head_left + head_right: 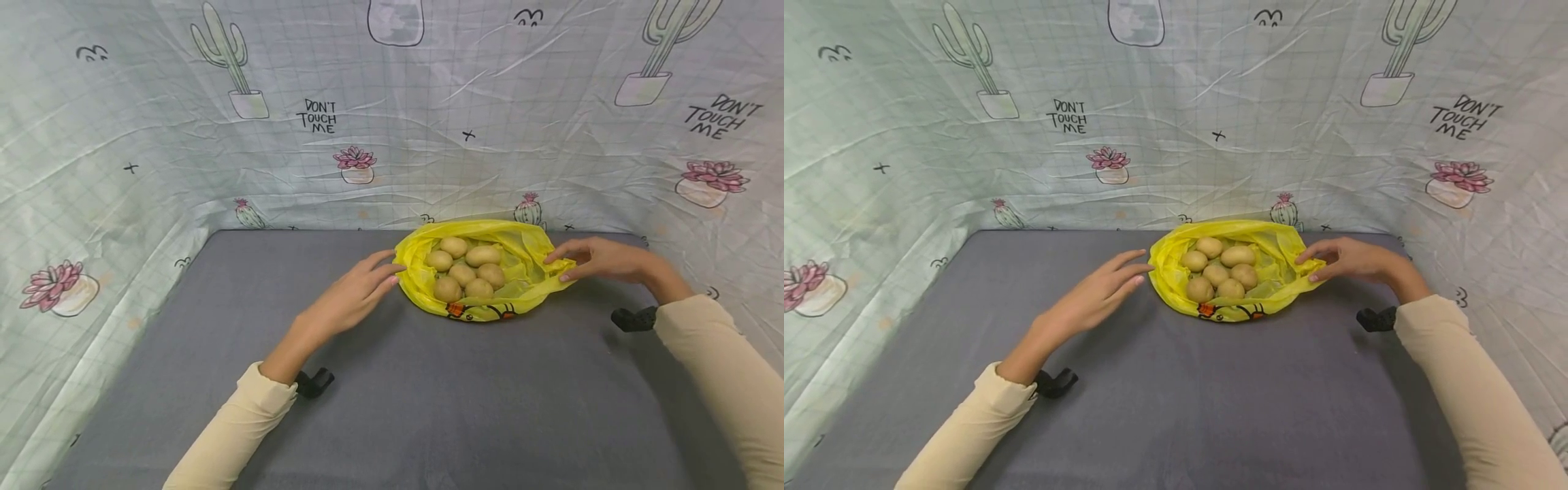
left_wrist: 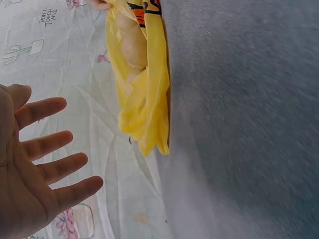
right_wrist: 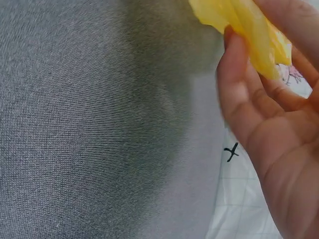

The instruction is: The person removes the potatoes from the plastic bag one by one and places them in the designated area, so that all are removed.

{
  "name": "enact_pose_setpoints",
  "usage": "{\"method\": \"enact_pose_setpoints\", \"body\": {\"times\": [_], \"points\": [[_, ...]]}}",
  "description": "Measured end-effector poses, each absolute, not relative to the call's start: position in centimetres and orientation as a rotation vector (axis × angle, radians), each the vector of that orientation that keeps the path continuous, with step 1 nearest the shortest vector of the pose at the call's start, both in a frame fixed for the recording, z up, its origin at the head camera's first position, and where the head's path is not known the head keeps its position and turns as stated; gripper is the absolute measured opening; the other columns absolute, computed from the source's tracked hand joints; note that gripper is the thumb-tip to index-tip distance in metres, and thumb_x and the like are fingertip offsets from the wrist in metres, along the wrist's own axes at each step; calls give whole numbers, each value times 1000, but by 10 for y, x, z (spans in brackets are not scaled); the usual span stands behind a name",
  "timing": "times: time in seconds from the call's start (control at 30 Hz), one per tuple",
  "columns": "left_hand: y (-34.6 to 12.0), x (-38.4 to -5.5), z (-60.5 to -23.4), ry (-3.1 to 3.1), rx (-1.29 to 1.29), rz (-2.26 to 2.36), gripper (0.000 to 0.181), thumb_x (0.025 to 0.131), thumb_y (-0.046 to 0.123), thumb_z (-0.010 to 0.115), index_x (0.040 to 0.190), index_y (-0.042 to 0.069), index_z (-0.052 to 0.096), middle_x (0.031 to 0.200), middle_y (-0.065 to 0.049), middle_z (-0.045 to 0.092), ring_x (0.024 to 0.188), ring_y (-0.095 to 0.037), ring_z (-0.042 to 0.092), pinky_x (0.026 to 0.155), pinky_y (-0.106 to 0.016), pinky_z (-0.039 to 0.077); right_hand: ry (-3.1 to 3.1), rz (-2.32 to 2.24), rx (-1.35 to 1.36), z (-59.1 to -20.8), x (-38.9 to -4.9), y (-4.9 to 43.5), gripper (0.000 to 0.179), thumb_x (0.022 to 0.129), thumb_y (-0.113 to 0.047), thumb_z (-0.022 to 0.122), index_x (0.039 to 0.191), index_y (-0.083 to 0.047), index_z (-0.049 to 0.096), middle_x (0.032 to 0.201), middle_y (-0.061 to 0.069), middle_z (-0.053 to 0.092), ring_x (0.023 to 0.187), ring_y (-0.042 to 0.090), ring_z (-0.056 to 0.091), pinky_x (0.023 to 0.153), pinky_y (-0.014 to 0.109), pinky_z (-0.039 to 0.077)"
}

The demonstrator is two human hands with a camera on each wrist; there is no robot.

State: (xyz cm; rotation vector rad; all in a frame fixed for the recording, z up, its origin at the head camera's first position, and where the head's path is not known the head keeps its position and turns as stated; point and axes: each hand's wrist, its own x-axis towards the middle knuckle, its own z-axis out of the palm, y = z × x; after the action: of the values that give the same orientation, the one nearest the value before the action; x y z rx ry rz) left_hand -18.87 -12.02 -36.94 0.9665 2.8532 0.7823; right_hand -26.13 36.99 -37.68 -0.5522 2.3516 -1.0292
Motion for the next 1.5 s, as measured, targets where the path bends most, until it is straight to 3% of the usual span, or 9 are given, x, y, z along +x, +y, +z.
{"method": "enact_pose_setpoints", "body": {"times": [0.17, 0.33, 0.47, 0.8, 1.0, 1.1, 1.33, 1.5], "points": [[-110, -193, -369, 2829, 975, 760, 50, 112, 43, 32, 150, 18, 53, 163, -10, 31, 149, -28, 31, 117, -52, 31, 2426, -1026, -613, -388, -266, 366, 52, 92, -21, 77, 138, -7, 59, 148, 21, 50, 143, 51, 34, 111, 66, 31], [-102, -195, -368, 2789, 976, 778, 51, 111, 44, 31, 151, 18, 51, 164, -8, 30, 151, -28, 29, 119, -51, 29, 2469, -988, -620, -395, -268, 364, 61, 91, -24, 79, 144, -6, 54, 152, 24, 44, 140, 55, 35, 108, 69, 33], [-98, -198, -368, 2783, 984, 765, 52, 111, 45, 30, 152, 18, 50, 165, -7, 30, 151, -27, 28, 119, -51, 28, 2512, -935, -627, -396, -267, 365, 60, 92, -25, 77, 145, -7, 55, 150, 25, 47, 135, 54, 42, 105, 69, 36], [-85, -209, -372, 2752, 1070, 747, 49, 112, 40, 34, 153, 17, 48, 162, -10, 35, 150, -28, 31, 120, -49, 28, 2530, -913, -566, -406, -265, 370, 52, 94, -30, 74, 142, -14, 60, 145, 18, 56, 131, 44, 51, 99, 57, 47], [-77, -213, -373, 2740, 1068, 778, 48, 112, 38, 37, 152, 15, 49, 159, -9, 39, 148, -27, 34, 119, -47, 30, 2503, -1004, -521, -410, -265, 371, 52, 94, -29, 75, 141, -13, 60, 145, 16, 56, 128, 27, 53, 92, 33, 51], [-72, -215, -373, 2722, 1064, 804, 48, 112, 37, 37, 151, 14, 50, 158, -10, 41, 147, -27, 36, 118, -46, 31, 2470, -1059, -492, -411, -266, 372, 51, 94, -27, 75, 140, -11, 60, 146, 16, 54, 126, 20, 52, 90, 28, 51], [-63, -220, -373, 2706, 1087, 798, 46, 112, 36, 38, 150, 13, 51, 154, -6, 46, 145, -24, 39, 118, -42, 33, 2395, -1116, -448, -413, -270, 374, 51, 94, -25, 75, 140, -9, 60, 148, 17, 52, 136, 38, 45, 91, 30, 52], [-59, -224, -373, 2708, 1096, 773, 44, 111, 34, 40, 149, 13, 51, 152, -4, 48, 142, -22, 43, 115, -41, 36, 2386, -1119, -444, -414, -273, 376, 49, 95, -25, 74, 140, -9, 60, 148, 16, 52, 136, 35, 46, 91, 30, 52]]}}
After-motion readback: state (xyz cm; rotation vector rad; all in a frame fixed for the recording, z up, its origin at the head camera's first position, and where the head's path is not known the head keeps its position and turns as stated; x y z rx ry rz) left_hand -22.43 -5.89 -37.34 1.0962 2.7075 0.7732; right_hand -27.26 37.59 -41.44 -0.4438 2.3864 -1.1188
